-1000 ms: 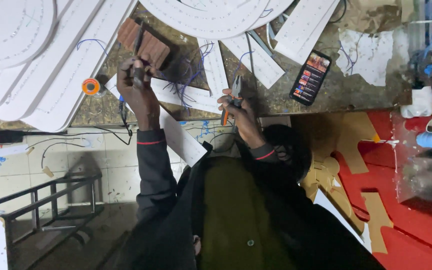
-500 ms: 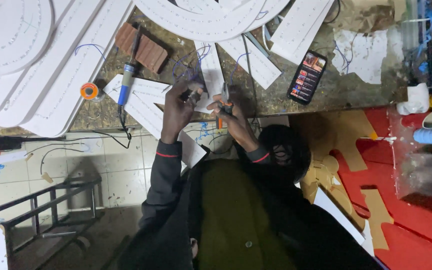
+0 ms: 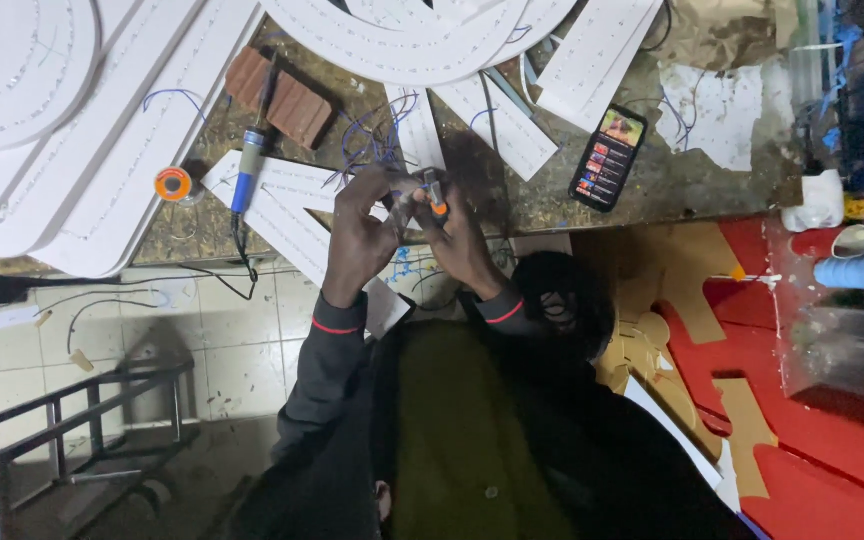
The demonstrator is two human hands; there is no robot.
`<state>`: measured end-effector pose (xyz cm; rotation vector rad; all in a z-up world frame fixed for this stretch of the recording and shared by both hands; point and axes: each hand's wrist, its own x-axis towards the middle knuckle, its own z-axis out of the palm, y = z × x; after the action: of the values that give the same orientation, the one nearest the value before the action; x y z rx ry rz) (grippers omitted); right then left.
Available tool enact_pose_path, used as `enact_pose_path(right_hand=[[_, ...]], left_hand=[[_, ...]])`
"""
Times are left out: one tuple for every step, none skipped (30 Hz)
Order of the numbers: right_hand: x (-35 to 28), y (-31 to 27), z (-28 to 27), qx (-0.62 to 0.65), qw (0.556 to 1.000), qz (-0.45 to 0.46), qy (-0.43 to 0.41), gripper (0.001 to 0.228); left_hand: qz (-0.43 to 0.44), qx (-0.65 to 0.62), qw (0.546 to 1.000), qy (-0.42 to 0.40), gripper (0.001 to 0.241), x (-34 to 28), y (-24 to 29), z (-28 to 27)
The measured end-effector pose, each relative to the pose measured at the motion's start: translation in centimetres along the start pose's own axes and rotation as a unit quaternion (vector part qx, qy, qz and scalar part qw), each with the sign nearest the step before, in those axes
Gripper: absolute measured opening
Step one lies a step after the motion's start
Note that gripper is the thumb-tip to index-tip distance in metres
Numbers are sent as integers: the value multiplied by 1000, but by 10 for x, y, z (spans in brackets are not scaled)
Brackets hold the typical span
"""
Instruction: Preparing and soldering wires to LED strip terminals on a workbench in a sign shop.
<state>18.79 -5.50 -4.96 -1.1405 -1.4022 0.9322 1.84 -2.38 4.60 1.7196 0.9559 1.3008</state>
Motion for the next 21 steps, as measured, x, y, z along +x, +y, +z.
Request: enact_pose_path(right_hand=[[4,-12,0,0,1000,1,-3,36],[7,-25,0,-38,998,-39,9,35],[12,-37,-1,-76,994,-79,21,35],[13,-31,-2,-76,994,-79,19,35],[17,-24,-4,-93,986,-134,28,33],[20,-18,-5,-111,975,-189,37,42],[22,-12,-7,-111,974,-192,37,42],[24,-4,-8,-134,967,-214,37,36],[23,3,-9,-157,959,-233,37,33],[27,6,-9,-157,959,-232,37,33],[29,10,-8,-168,948,-265,54,33],[31,14,-8,-180,935,-297,72,34],[34,16,-9,-179,936,-296,71,34],[36,17,-11,-233,910,-329,93,31],[40,18,-12,-285,880,-362,116,28],[39,16,-11,-285,880,-362,117,28],[41,13,-12,-285,877,-368,124,26],[44,9,-12,-284,873,-373,130,24],[45,11,-12,-285,872,-375,132,24],[45,14,-11,-277,875,-374,132,23],[44,17,-11,-270,879,-371,132,23]], left_hand=[[-1,0,1000,2,10,-1,1,-1],[16,3,1000,-1,9,-1,2,-2],[35,7,999,-6,8,-1,3,-3],[35,7,999,-4,8,-3,8,-4],[45,-4,999,-21,6,-2,11,-6],[56,-14,998,-37,6,-1,15,-8],[59,-14,998,-36,6,-1,14,-9],[74,-6,996,-43,7,-1,13,-10],[86,2,995,-50,11,-4,11,-11],[85,2,995,-50,11,-2,15,-13],[97,-4,994,-54,9,-1,18,-15],[109,-11,992,-58,10,0,21,-17],[107,-11,993,-58,10,-1,19,-16],[115,-2,992,-55,11,-2,17,-16],[125,6,991,-53,11,-2,15,-15],[126,7,991,-53,11,-4,13,-16],[127,16,990,-57,14,-4,11,-17],[129,25,990,-60,17,-3,9,-18],[132,25,989,-60,17,-3,11,-18],[136,28,988,-60,15,-2,12,-19],[138,30,988,-60,14,-3,13,-19]])
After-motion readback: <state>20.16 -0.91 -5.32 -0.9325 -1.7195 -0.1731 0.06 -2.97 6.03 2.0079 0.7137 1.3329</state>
